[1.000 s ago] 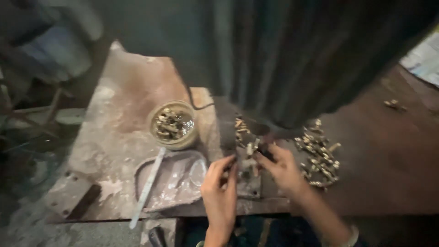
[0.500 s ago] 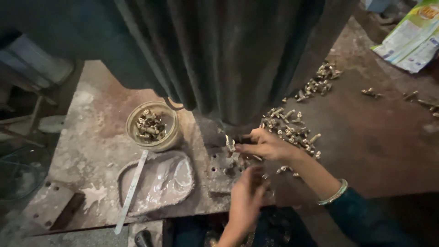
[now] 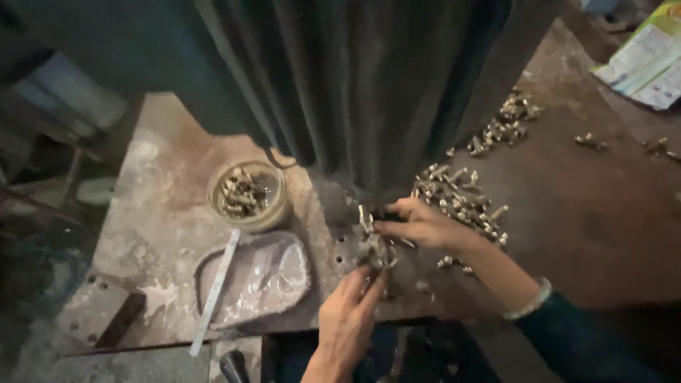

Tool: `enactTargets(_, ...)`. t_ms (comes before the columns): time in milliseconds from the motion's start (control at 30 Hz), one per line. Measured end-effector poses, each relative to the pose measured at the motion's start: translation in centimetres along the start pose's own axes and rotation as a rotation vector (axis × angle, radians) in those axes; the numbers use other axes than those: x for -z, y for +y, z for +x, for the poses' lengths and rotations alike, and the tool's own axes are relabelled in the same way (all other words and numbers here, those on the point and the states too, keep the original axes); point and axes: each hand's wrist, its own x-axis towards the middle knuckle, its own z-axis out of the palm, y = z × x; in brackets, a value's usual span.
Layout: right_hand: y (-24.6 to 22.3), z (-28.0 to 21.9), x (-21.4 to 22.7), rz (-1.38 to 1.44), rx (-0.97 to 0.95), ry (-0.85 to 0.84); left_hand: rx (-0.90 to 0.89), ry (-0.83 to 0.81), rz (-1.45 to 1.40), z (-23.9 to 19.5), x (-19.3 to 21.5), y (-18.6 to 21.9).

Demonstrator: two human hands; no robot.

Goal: The person picks brass fittings from a pile on the worktable, seats each one in the die of a press machine, and operates the press to form it. They dip some parts in a bowl of liquid, use a small tool on the die area, and set finished pieces back on the table.

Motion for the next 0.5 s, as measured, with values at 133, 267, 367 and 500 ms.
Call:
enactTargets(133, -0.9, 0.2, -0.4, -0.063, -0.081, -0.015, 0.325, -0.26, 0.08, 0.1, -0.8, 0.2)
enactTargets(267, -1.0, 0.1, -0.7, 0.057, 0.061, -0.059, 0.307, -0.278, 0.128, 1.1, -4.3, -0.6)
enactTargets(367, -0.9, -0.5, -1.2, 0.088, 0.019, -0.047, -0.008, -0.027, 0.199, 2.4, -8.2, 1.2)
enactTargets(500, 0.4, -1.2, -2.5, 0.168, 0.026, 0.011, -0.055, -0.066, 0.49, 2.7, -11.2, 2.4)
